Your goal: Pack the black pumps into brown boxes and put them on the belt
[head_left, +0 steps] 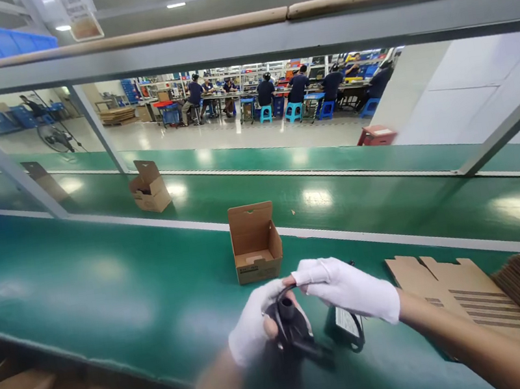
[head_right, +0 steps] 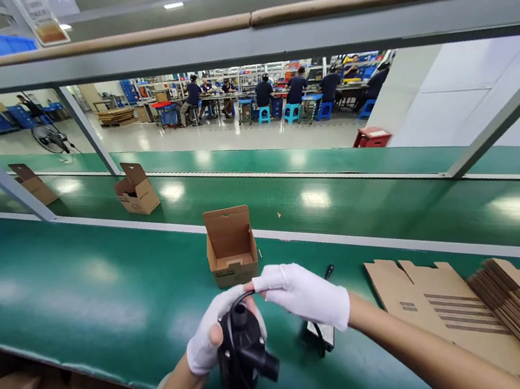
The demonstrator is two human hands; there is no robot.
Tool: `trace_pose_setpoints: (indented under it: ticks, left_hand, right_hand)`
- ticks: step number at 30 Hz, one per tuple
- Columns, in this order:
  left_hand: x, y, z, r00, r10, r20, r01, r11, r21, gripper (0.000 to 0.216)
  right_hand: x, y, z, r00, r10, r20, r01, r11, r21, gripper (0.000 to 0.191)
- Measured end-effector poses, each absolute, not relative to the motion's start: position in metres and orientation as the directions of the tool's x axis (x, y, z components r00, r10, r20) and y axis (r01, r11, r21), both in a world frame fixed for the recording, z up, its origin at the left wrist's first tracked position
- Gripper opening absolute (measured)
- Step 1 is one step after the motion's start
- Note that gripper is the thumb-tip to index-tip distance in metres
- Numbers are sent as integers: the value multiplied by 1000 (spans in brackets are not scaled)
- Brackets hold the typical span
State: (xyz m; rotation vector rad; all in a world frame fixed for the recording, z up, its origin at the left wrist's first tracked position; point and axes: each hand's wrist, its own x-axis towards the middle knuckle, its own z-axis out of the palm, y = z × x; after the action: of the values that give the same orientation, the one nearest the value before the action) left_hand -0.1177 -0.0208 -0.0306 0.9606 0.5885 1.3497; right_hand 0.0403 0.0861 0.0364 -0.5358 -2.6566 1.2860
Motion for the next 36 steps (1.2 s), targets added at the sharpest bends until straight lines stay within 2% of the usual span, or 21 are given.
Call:
trace_pose_setpoints:
  ticks: [3,7,12,15,17,19,20,22,24,28,31,36]
  left_hand:
    - [-122,-22,-32,-92,981,169,-596,-191,780,66]
    - [-121,-18,-31,-203,966,161,-593,-252,765,57]
    - [-129,-8,-26,-322,928,185,-511,-335,792,53]
    - [-147,-2,-24,-455,844,283,-300,-444,844,58]
    - [-164,5,-28,-606,696,386,-39,-510,859,56]
    - [-181,16,-41,-653,601,461,221,-431,875,55]
    - [-189,23,-50,-632,616,469,313,-351,883,58]
    - [-199,37,-72,-558,708,433,431,-198,880,66]
    - [-203,49,-93,-495,777,389,504,-107,857,64]
    - [-196,62,-119,-440,785,436,605,-99,790,58]
    - [-189,64,-127,-413,777,476,635,-129,762,59]
    - [-186,64,-132,-408,780,474,636,-131,761,62]
  right_hand:
    - [44,70,40,-933,360,-22,255,615,-746,40]
    - [38,59,47,-951,307,-32,218,592,-776,49]
    - [13,59,54,-859,510,-49,425,656,-624,40]
    - [-2,70,61,-861,508,25,409,722,-559,39]
    - [-13,83,66,-851,516,100,405,765,-501,42]
    - [-27,99,69,-832,538,137,441,791,-424,45]
    - [-35,108,69,-827,546,130,469,799,-376,46]
    - [-52,124,69,-825,559,80,525,811,-257,46]
    - [-68,137,68,-835,550,7,544,828,-134,42]
    - [-93,153,58,-839,481,-256,486,872,46,35]
    - [-109,157,44,-794,428,-433,451,891,54,32]
    - [-123,158,13,-754,346,-558,418,908,-1,28]
